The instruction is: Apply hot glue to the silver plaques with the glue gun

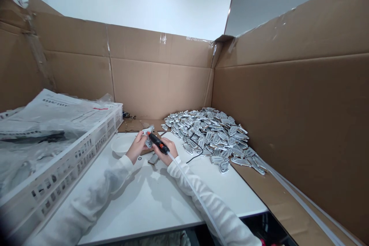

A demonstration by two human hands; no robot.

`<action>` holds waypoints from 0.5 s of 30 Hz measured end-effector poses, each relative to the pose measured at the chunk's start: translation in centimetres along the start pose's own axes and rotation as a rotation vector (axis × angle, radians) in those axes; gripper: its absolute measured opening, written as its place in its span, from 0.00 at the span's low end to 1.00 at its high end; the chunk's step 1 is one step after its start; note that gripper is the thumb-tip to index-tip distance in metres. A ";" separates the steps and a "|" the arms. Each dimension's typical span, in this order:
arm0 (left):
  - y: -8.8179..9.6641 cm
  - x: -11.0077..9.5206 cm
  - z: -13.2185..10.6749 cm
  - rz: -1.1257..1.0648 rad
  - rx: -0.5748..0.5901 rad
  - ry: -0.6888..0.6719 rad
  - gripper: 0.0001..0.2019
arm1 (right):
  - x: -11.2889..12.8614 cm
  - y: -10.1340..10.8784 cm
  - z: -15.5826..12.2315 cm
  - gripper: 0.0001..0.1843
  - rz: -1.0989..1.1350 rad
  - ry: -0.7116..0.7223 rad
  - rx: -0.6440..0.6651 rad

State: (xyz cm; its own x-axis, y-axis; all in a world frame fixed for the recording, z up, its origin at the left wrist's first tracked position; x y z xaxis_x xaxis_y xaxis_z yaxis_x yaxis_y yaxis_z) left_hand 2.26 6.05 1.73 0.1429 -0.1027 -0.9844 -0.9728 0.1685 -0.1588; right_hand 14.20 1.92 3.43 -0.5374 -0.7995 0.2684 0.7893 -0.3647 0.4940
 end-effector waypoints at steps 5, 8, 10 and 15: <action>0.0 -0.1 0.0 -0.011 0.008 -0.001 0.08 | -0.1 0.0 0.0 0.13 0.007 -0.002 -0.002; 0.0 0.0 0.1 -0.009 0.011 -0.004 0.08 | -0.1 0.0 0.0 0.13 0.007 -0.008 -0.006; 0.0 0.0 0.2 -0.005 0.011 -0.003 0.08 | -0.1 0.0 0.0 0.12 0.006 -0.014 -0.006; 0.0 0.1 0.2 0.004 0.007 -0.006 0.09 | -0.1 -0.1 0.0 0.12 0.002 0.008 -0.012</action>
Point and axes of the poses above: each hand's wrist, its own z-axis towards the middle knuckle, its own y-axis out of the back of the hand, x = y × z, the point moved 6 cm from there along z, towards the middle knuckle, and after that the axes turned 15 degrees about y, right-handed, at the moved point
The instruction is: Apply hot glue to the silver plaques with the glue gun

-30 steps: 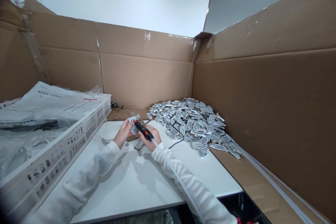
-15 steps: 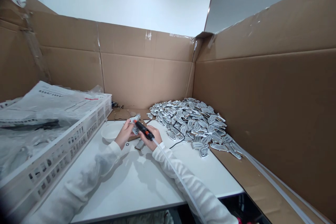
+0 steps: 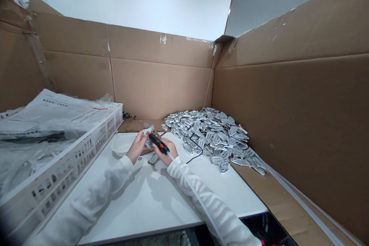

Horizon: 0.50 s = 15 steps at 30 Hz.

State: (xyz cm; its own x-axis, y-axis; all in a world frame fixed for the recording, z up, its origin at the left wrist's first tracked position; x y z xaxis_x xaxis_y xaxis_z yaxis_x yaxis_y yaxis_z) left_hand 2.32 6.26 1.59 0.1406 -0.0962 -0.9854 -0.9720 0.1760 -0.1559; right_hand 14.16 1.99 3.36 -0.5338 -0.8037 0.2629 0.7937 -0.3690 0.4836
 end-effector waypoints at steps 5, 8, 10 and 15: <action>0.0 0.1 0.1 0.007 -0.001 -0.004 0.10 | 0.0 0.0 0.0 0.10 -0.007 0.011 0.002; 0.0 0.2 0.3 0.008 -0.001 -0.004 0.09 | 0.0 -0.1 -0.1 0.10 -0.008 0.006 0.009; 0.0 0.3 0.3 0.012 -0.004 -0.005 0.08 | -0.1 -0.2 -0.2 0.10 -0.013 0.000 0.013; 0.1 0.3 0.2 0.011 -0.013 -0.012 0.07 | -0.2 -0.3 -0.3 0.11 -0.031 -0.010 0.020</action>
Point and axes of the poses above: each hand's wrist, its own z-axis towards the middle knuckle, its own y-axis out of the back of the hand, x = y × z, the point moved 6 cm from there along z, towards the middle knuckle, and after that the axes turned 15 degrees about y, right-handed, at the moved point
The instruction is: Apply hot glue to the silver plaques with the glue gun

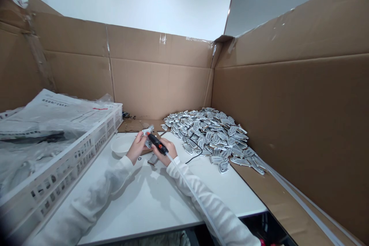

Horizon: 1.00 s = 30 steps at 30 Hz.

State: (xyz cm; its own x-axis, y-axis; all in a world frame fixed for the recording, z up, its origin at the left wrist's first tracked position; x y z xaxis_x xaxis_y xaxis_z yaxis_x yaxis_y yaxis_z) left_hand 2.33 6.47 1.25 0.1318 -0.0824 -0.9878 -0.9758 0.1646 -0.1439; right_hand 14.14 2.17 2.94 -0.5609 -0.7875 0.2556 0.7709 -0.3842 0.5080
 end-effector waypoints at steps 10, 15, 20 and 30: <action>-0.2 -0.2 -0.4 0.010 -0.001 -0.020 0.07 | -0.1 -0.1 0.0 0.14 -0.026 0.004 -0.017; -0.1 -0.2 -0.3 0.002 -0.010 -0.018 0.08 | 0.1 -0.1 0.1 0.13 -0.023 0.000 -0.014; 0.0 0.0 0.0 0.013 -0.004 -0.038 0.10 | 0.0 -0.1 0.0 0.12 -0.017 0.001 -0.004; 0.1 -0.1 0.0 0.030 -0.020 -0.041 0.10 | 0.0 0.0 0.1 0.13 -0.032 -0.002 -0.011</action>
Point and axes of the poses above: each hand's wrist, its own z-axis towards the middle knuckle, its own y-axis out of the back of the hand, x = y × z, the point moved 6 cm from there along z, towards the middle knuckle, and after that the axes turned 15 degrees about y, right-handed, at the moved point
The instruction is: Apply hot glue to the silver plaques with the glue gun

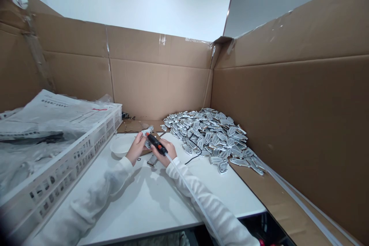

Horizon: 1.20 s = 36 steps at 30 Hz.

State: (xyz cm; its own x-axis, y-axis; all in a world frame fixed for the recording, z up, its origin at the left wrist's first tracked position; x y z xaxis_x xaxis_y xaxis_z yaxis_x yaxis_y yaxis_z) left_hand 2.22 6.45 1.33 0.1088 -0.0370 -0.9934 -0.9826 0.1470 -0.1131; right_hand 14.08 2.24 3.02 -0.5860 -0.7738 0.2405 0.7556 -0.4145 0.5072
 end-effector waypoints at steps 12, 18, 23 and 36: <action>-0.1 -0.1 -0.2 -0.022 0.005 0.006 0.11 | 0.1 0.0 0.1 0.12 -0.002 -0.031 0.022; 0.0 0.1 0.2 -0.006 0.013 -0.020 0.12 | 0.1 0.0 -0.1 0.13 0.000 -0.026 0.015; 0.1 0.2 0.2 -0.009 0.006 -0.012 0.11 | -0.1 -0.1 -0.2 0.13 -0.005 -0.029 0.016; 0.1 0.6 0.5 -0.031 0.003 0.003 0.10 | -0.2 0.0 -0.2 0.13 -0.014 -0.041 0.002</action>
State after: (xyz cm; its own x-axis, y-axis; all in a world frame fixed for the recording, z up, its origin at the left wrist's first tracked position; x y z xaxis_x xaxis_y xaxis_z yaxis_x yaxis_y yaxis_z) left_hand 2.23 6.92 0.72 0.1388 -0.0443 -0.9893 -0.9783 0.1489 -0.1439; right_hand 14.28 2.33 2.79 -0.6080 -0.7475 0.2674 0.7468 -0.4243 0.5122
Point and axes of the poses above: each hand's wrist, its own z-axis towards the middle knuckle, its own y-axis out of the back of the hand, x = y × z, the point moved 6 cm from there along z, towards the middle knuckle, and after that the axes turned 15 degrees about y, right-handed, at the moved point
